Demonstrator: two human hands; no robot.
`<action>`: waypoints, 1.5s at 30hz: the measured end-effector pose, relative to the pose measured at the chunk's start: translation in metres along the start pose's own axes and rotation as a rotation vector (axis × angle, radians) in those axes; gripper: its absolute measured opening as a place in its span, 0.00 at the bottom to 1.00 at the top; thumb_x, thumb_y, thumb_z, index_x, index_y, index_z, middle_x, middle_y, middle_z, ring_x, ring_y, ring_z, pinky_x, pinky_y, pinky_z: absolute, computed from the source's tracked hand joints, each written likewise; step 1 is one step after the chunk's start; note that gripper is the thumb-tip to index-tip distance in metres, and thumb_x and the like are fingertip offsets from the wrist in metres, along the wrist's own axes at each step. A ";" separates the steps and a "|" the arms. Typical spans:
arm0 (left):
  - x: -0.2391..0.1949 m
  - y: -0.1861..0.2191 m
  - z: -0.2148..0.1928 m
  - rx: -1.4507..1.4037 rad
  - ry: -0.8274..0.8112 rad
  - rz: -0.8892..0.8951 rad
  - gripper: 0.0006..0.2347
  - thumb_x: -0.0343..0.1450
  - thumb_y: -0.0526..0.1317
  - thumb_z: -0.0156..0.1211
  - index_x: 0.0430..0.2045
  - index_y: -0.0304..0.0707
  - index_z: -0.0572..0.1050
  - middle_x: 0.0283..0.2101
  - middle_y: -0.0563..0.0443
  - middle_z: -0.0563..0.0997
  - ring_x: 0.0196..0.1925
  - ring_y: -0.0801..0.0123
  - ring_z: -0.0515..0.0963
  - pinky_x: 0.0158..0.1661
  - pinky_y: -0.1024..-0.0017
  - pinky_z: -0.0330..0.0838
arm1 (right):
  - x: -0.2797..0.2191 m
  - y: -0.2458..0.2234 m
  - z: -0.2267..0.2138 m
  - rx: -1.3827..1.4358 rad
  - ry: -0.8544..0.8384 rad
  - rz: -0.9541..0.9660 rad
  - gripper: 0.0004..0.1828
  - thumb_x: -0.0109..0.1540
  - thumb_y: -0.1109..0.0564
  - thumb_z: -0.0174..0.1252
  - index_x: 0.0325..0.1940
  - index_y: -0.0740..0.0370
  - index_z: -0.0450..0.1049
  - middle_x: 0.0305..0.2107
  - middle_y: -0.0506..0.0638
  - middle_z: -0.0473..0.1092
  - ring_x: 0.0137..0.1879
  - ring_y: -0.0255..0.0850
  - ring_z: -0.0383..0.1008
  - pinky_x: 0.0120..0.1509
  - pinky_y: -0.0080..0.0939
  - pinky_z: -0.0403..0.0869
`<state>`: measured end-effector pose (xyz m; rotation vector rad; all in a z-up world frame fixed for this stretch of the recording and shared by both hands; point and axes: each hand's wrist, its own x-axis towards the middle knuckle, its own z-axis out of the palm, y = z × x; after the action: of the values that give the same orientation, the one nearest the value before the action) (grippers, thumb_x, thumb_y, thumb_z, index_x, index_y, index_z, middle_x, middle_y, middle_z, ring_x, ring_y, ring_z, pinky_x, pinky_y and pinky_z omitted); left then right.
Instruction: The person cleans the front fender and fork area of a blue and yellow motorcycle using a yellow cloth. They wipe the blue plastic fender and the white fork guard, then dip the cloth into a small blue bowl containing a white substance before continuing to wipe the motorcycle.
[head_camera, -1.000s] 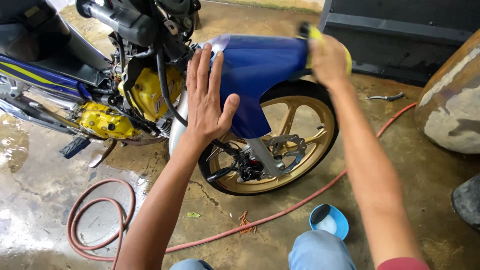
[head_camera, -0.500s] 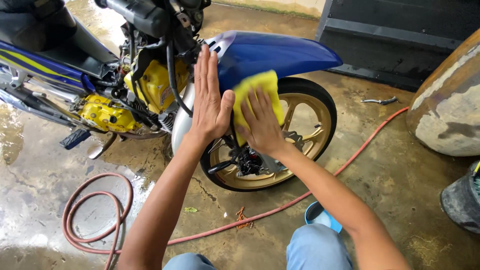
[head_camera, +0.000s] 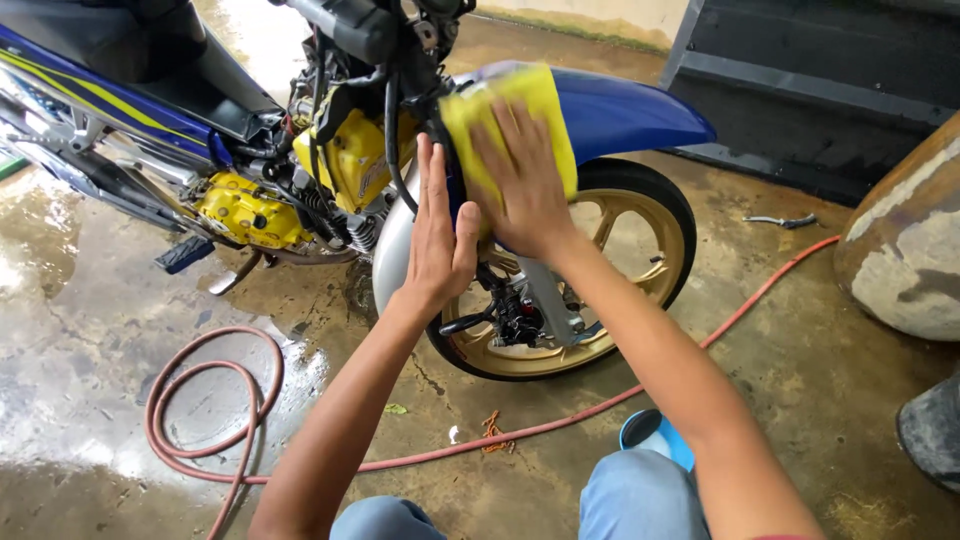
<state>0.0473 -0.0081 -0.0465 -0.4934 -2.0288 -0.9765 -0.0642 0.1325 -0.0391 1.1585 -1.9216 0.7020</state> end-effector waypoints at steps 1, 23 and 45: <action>-0.003 -0.005 0.002 0.002 0.042 0.008 0.27 0.83 0.44 0.39 0.77 0.34 0.41 0.80 0.35 0.36 0.83 0.44 0.41 0.79 0.51 0.44 | -0.025 0.005 0.008 -0.101 0.101 -0.126 0.29 0.75 0.40 0.41 0.80 0.47 0.54 0.77 0.53 0.46 0.82 0.61 0.44 0.82 0.70 0.51; -0.036 0.003 0.078 0.634 -0.094 0.359 0.26 0.79 0.56 0.34 0.72 0.47 0.62 0.76 0.44 0.58 0.77 0.47 0.60 0.72 0.49 0.54 | -0.068 0.022 0.011 -0.135 0.010 -0.166 0.29 0.73 0.43 0.49 0.80 0.39 0.57 0.77 0.59 0.44 0.77 0.71 0.50 0.77 0.69 0.56; 0.076 0.015 0.034 0.737 -0.116 0.013 0.30 0.86 0.57 0.44 0.78 0.43 0.42 0.82 0.35 0.40 0.88 0.48 0.47 0.86 0.50 0.47 | 0.053 0.091 -0.024 -0.026 -0.143 -0.211 0.25 0.76 0.50 0.44 0.77 0.58 0.63 0.67 0.64 0.65 0.73 0.61 0.60 0.74 0.64 0.53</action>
<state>-0.0056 0.0281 0.0095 -0.1588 -2.2966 -0.1451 -0.1536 0.1660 0.0122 1.4028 -1.8824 0.4912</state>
